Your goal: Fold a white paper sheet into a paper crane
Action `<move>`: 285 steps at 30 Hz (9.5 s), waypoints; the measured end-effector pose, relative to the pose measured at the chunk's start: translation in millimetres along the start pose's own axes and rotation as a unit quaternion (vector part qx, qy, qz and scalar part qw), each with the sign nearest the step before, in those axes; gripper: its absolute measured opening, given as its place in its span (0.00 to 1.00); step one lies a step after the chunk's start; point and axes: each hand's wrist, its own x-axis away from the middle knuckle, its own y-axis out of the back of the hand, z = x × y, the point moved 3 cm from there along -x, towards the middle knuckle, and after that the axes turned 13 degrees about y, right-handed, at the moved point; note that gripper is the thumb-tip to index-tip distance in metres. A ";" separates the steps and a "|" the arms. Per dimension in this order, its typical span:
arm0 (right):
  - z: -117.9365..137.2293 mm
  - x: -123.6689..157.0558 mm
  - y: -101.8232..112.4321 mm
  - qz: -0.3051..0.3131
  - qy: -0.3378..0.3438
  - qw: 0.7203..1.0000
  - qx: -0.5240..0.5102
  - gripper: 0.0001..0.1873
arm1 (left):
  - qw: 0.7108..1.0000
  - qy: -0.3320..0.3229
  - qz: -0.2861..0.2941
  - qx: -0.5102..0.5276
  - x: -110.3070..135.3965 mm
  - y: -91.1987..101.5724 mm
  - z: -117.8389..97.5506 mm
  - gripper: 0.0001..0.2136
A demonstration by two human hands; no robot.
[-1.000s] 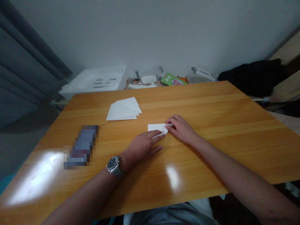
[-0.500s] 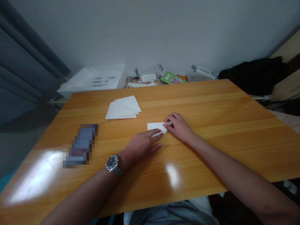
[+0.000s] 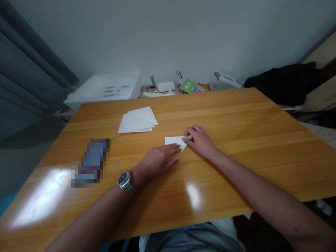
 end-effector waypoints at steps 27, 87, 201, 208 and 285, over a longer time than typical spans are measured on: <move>1.9 -0.4 0.6 -0.014 -0.002 1.000 0.005 0.06 | 0.999 -0.033 -0.016 -0.036 -4.4 -1.6 -8.4 0.20; 4.0 -2.7 -0.5 0.000 -0.022 0.999 0.040 0.07 | 0.997 -0.017 -0.004 -0.080 -4.5 -3.8 -8.9 0.22; -22.8 10.0 12.6 0.125 0.058 0.990 0.005 0.25 | 0.999 0.008 0.005 -0.044 -3.0 3.6 17.3 0.22; -23.9 5.7 13.2 0.108 0.024 0.993 0.046 0.27 | 0.999 0.010 0.004 -0.048 -3.0 3.1 17.2 0.22; 26.6 6.0 29.7 -0.003 0.173 0.978 -0.120 0.13 | 0.984 0.058 -0.152 -0.070 -5.4 19.1 11.9 0.09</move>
